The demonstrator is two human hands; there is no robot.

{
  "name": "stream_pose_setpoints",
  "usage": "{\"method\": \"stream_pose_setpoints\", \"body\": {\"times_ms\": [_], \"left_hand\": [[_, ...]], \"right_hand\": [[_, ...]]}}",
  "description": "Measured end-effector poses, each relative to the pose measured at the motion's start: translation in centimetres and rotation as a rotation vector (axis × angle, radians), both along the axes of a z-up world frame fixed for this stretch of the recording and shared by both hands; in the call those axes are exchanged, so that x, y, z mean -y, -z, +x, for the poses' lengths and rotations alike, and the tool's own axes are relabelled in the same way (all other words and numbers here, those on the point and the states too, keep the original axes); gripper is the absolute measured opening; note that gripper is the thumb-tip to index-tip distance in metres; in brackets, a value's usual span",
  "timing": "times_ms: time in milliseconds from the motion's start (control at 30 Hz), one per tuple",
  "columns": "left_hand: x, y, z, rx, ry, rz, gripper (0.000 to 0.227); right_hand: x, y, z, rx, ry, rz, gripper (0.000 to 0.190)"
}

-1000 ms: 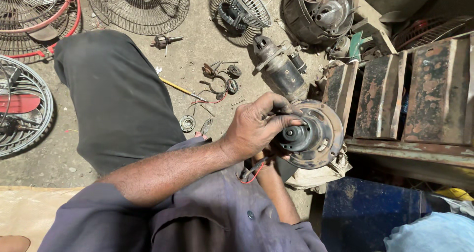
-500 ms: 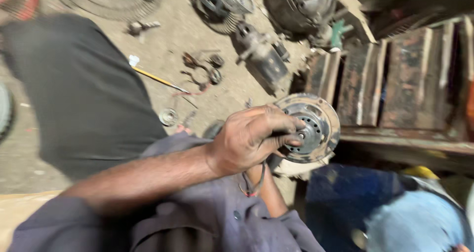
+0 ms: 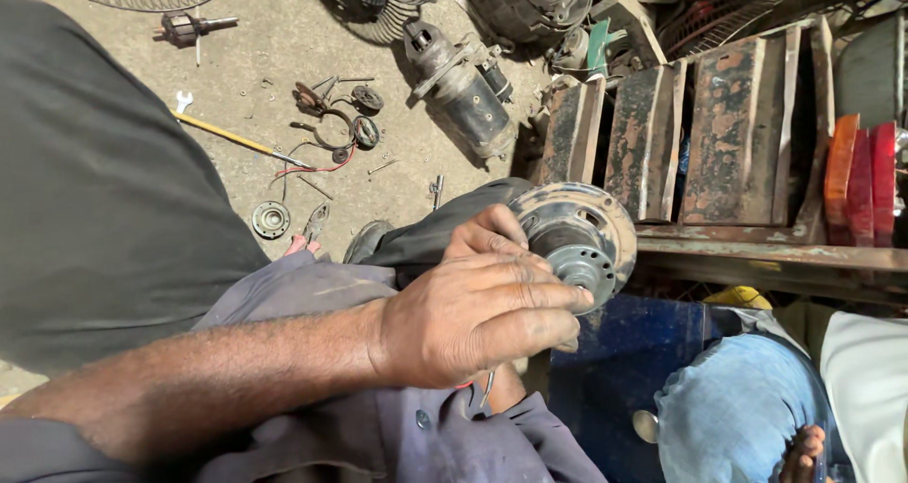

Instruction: The person sits on the floor and disassembles a fan motor, removing the outer casing and internal components. They use a screwdriver to loosen parts and pliers to adjust the motor housing, then reassemble the motor by hand.

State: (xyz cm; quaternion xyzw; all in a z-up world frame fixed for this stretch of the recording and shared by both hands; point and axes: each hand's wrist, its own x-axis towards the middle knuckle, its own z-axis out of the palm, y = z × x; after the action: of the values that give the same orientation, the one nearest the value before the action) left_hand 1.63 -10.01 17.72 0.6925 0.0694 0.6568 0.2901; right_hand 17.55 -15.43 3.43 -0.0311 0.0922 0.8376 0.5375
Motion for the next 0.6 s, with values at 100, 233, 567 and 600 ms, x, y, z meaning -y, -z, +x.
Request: {"method": "stream_pose_setpoints", "body": {"times_ms": [100, 233, 567, 600], "left_hand": [[0.1, 0.0, -0.1, 0.007, 0.027, 0.002, 0.013], [-0.2, -0.2, -0.1, 0.001, 0.04, 0.033, 0.013], [-0.2, -0.2, 0.1, -0.023, 0.065, 0.041, 0.013], [-0.2, -0.2, 0.2, -0.028, 0.061, 0.043, 0.013]], "right_hand": [[-0.2, 0.2, -0.7, 0.005, 0.01, -0.005, 0.043], [-1.1, 0.0, -1.0, 0.013, 0.02, 0.001, 0.044], [-1.8, -0.1, -1.6, 0.023, 0.04, -0.001, 0.045], [-1.8, -0.1, -1.5, 0.026, 0.039, -0.001, 0.046]]}}
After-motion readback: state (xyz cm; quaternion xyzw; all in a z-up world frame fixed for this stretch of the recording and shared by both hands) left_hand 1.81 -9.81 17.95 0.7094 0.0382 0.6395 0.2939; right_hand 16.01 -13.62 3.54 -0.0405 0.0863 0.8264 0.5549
